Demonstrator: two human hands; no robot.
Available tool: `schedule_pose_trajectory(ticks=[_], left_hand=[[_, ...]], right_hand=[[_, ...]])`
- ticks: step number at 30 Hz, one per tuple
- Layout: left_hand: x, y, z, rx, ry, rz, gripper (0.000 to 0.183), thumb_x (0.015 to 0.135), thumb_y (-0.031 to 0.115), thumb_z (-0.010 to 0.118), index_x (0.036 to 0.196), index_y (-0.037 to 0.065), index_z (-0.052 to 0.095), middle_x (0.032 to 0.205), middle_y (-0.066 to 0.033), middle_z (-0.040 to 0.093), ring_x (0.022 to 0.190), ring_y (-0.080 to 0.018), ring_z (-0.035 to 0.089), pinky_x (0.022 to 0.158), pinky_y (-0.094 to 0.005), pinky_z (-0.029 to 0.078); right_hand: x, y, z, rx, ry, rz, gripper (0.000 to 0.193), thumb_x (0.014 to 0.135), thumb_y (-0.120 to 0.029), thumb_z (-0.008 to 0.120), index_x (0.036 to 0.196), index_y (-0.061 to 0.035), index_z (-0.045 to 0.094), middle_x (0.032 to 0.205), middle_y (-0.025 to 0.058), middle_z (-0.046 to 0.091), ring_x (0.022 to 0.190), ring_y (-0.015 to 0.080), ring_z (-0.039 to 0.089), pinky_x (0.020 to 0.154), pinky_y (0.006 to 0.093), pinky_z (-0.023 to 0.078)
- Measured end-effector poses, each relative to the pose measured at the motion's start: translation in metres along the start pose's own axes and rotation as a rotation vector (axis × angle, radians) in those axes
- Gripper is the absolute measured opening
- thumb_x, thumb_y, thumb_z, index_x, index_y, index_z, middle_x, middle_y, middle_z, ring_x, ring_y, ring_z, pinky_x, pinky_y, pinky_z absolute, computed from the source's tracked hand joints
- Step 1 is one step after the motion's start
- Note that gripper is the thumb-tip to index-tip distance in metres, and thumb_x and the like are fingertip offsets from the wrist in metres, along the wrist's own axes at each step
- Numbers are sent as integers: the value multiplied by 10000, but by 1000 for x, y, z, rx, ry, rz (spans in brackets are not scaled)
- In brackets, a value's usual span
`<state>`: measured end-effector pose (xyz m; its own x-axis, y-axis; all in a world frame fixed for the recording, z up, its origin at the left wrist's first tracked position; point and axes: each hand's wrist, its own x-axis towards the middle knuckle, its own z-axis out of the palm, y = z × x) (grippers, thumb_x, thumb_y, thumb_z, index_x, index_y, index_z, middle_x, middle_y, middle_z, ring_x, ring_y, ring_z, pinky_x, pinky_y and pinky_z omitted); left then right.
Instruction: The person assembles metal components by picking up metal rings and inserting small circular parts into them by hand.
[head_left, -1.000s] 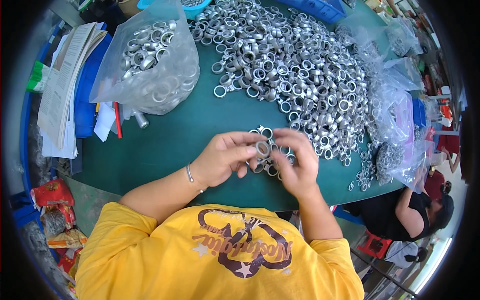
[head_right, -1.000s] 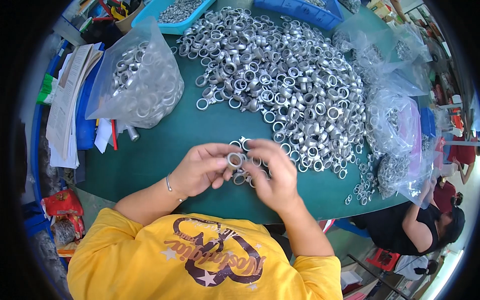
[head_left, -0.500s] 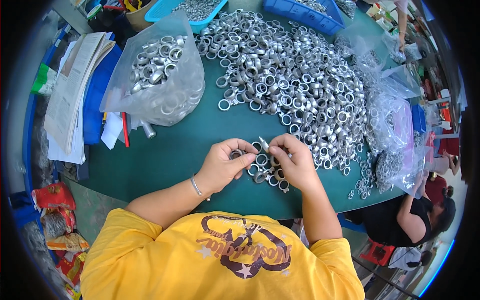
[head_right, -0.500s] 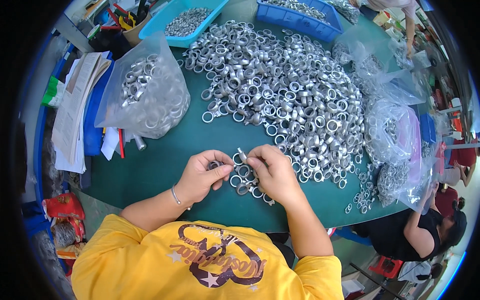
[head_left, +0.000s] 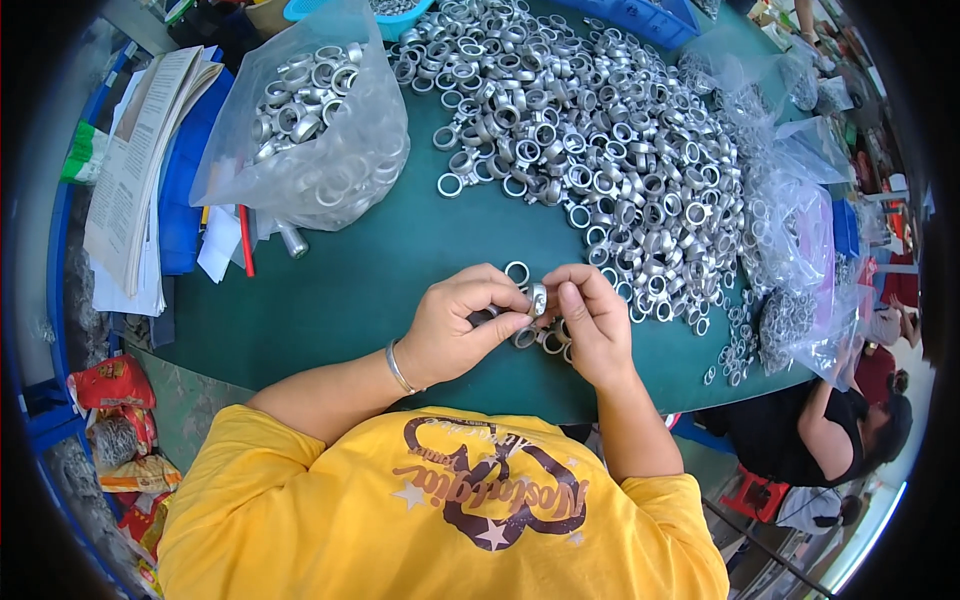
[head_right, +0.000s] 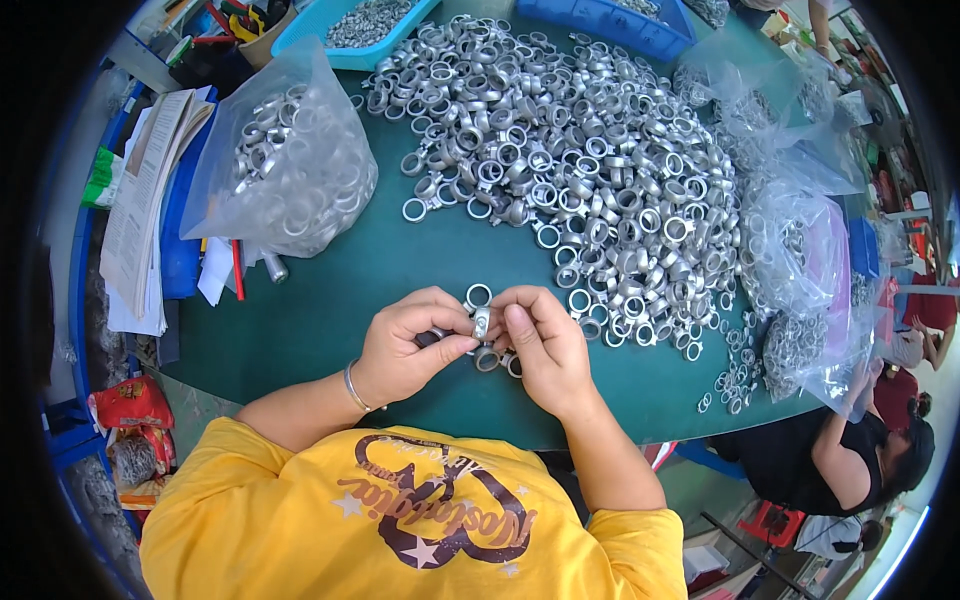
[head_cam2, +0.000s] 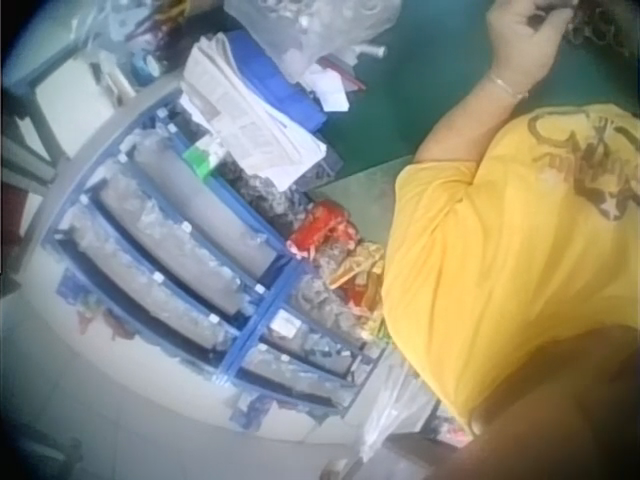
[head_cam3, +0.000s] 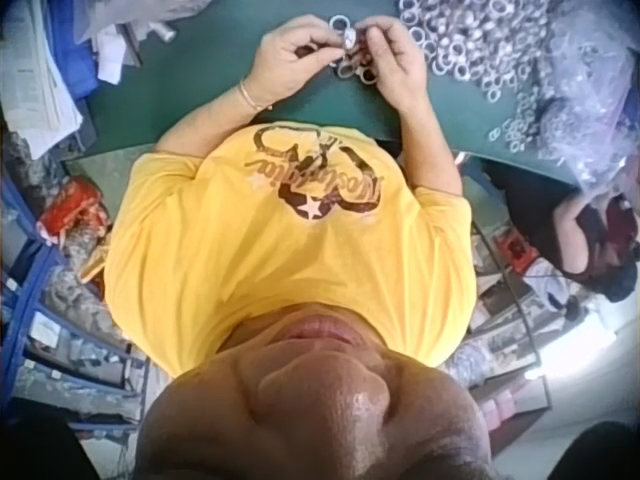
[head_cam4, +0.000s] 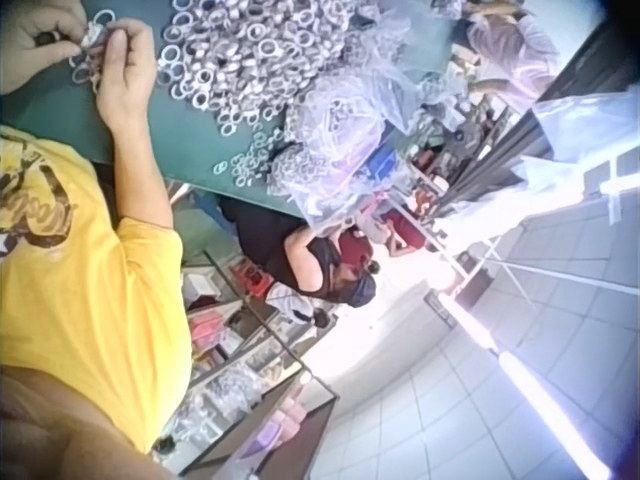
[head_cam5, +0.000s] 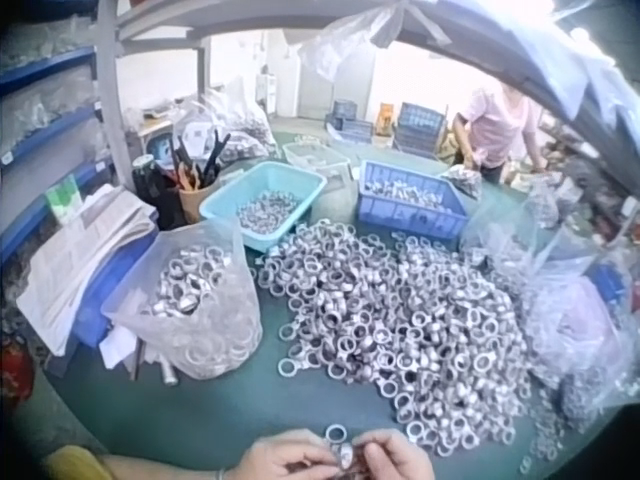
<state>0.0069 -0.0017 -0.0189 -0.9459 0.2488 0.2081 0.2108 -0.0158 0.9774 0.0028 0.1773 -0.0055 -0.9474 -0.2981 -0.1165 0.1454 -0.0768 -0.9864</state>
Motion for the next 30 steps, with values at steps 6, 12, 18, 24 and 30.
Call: schedule_pose_trajectory(ticks=[6,12,18,24,30], left_hand=[[-2,2,2,50,53,7,135,755,14,667,872,26,600,770,-38,592,651,-85,539,560,-203,421],[-1,5,0,-347,-2,-385,97,814,84,640,863,21,585,647,10,547,496,-31,454,443,-159,336],[-2,3,-1,-319,-27,-324,110,809,104,656,854,21,598,652,10,553,512,-28,462,457,-159,342],[-3,1,2,-257,-3,-290,111,797,93,667,856,22,605,764,-6,594,624,-37,511,551,-167,402],[-3,0,2,-232,44,-232,126,779,71,679,884,18,632,799,-11,605,662,-51,527,588,-178,417]], right_hand=[[3,4,1,283,-63,-118,230,824,-11,596,1023,-1,480,1038,160,581,924,172,584,787,284,499],[1,9,-4,511,-32,-59,247,845,-40,576,1074,4,496,1065,189,573,939,220,594,787,317,509],[0,12,-3,595,-20,34,245,872,-80,547,1095,13,510,1031,194,592,902,244,622,757,323,541],[-1,11,-1,584,-20,114,232,883,-85,530,1076,43,506,989,179,610,879,236,629,733,314,553],[-2,11,-1,508,-5,134,200,886,-85,529,1037,45,524,927,156,620,803,215,640,699,312,556]])
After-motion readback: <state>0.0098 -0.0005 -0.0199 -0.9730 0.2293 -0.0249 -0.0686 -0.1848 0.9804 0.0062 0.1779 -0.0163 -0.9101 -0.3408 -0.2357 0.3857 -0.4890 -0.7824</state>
